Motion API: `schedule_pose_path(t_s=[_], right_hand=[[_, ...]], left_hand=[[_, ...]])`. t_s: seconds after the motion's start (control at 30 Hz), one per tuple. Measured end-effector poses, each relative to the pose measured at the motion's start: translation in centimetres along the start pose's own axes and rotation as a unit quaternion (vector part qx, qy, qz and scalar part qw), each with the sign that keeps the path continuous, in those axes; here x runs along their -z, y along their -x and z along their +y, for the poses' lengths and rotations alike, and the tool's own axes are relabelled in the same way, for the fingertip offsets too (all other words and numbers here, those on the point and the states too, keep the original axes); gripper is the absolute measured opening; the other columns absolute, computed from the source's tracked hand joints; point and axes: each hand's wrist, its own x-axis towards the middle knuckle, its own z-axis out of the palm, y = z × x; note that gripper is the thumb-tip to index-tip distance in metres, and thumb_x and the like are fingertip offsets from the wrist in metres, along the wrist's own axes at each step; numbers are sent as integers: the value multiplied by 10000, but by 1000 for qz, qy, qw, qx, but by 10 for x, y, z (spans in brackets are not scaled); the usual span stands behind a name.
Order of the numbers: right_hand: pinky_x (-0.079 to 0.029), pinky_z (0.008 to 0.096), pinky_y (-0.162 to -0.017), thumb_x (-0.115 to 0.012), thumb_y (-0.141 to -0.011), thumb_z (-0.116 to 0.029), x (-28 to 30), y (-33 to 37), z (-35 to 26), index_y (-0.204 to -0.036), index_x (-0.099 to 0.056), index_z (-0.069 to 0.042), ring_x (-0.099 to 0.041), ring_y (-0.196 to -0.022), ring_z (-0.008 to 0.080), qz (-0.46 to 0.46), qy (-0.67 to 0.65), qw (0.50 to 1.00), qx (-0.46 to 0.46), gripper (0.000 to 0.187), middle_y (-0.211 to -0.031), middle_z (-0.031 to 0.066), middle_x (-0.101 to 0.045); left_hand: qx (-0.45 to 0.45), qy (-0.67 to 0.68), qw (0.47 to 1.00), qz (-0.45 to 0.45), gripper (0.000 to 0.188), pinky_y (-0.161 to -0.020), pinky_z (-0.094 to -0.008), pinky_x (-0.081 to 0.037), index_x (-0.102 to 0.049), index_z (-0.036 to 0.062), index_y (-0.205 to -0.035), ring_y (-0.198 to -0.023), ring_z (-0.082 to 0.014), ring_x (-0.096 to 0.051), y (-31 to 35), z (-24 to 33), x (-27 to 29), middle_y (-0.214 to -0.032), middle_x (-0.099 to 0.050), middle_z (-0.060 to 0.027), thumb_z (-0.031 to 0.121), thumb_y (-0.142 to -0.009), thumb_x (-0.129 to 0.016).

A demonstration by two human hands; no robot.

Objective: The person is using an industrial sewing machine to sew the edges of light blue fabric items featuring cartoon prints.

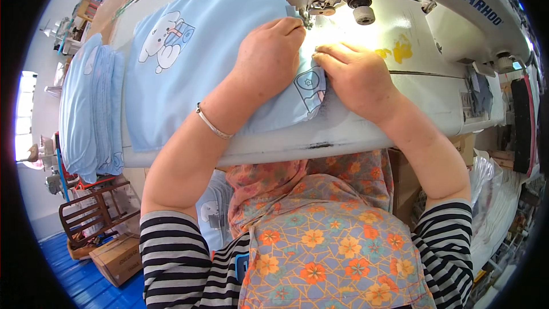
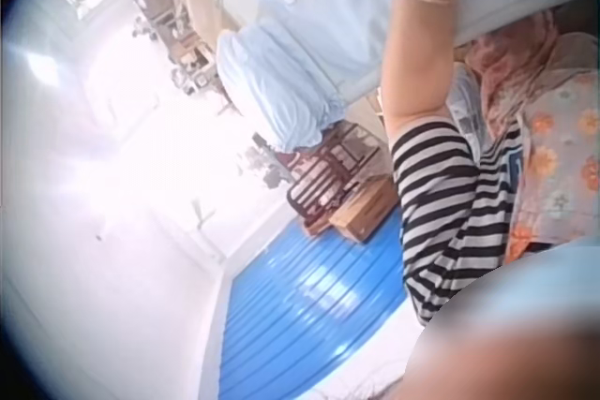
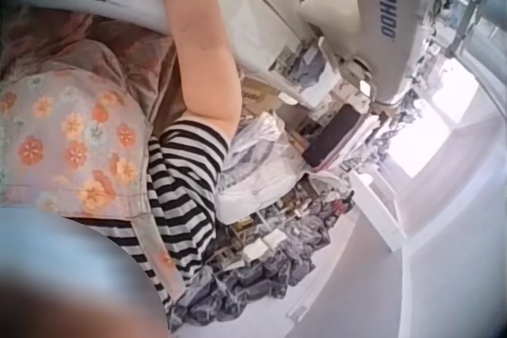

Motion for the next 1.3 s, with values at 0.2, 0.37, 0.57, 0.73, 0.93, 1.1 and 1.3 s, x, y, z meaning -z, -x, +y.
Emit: schedule_pose_path(t_s=[0.2, 0.37, 0.57, 0.73, 0.93, 1.1, 1.3], right_hand=[[-572, 343, -747, -642, -720, 3, 0, 0, 1, -958, -709, -37, -680, -884, 248, -6, 0, 1000, -4, 251, -1011, 65, -704], [-562, 347, -742, -623, -717, -14, -1, -2, 3, -948, -695, -29, -673, -887, 244, -15, 0, 1000, 7, 243, -1001, 63, -695], [-556, 349, -749, -610, -715, -25, -2, 1, 2, -942, -688, -24, -669, -897, 240, -29, 6, 1000, 6, 240, -1008, 60, -691], [-555, 355, -745, -612, -708, -19, -2, -1, 4, -937, -685, -25, -664, -891, 245, -30, 11, 999, 8, 241, -996, 60, -687], [-545, 372, -743, -615, -702, -26, -2, -4, -2, -922, -675, -35, -654, -870, 254, 1, -1, 1000, 15, 229, -983, 58, -670], [-534, 393, -764, -613, -697, -22, -10, -3, -44, -930, -673, -35, -638, -869, 267, 28, -35, 997, 69, 240, -967, 56, -650], [-510, 377, -881, -569, -773, -13, 35, 39, 18, -971, -736, -87, -641, -979, 282, -43, -142, 985, -84, 270, -991, 109, -684]], left_hand=[[-1, -5, 1000, -3, 236, -840, -391, -534, -656, 3, -981, -993, -285, -642, -1, 1, 1, -1074, -663, -99, 14, -754, -596], [-1, -9, 1000, 9, 222, -839, -397, -530, -654, 6, -972, -986, -286, -641, -2, -2, -1, -1061, -662, -99, 18, -759, -594], [9, -14, 1000, -20, 180, -846, -393, -525, -647, 20, -939, -991, -284, -640, -2, 2, 0, -1053, -658, -100, 43, -767, -599], [13, -13, 1000, -15, 172, -863, -393, -517, -640, 18, -938, -997, -285, -639, -3, 1, 0, -1047, -654, -97, 49, -774, -598], [25, -6, 999, -25, 161, -845, -408, -522, -644, 16, -928, -978, -306, -643, -6, 2, 5, -1020, -664, -108, 49, -782, -583], [91, 2, 989, -119, 251, -874, -393, -527, -685, 16, -1065, -1006, -316, -645, -19, -8, 10, -1123, -675, -132, 10, -851, -555], [9, -51, 996, -71, 297, -925, -407, -500, -667, 13, -1118, -1076, -301, -619, 3, -7, 19, -1181, -652, -110, 52, -850, -545]])
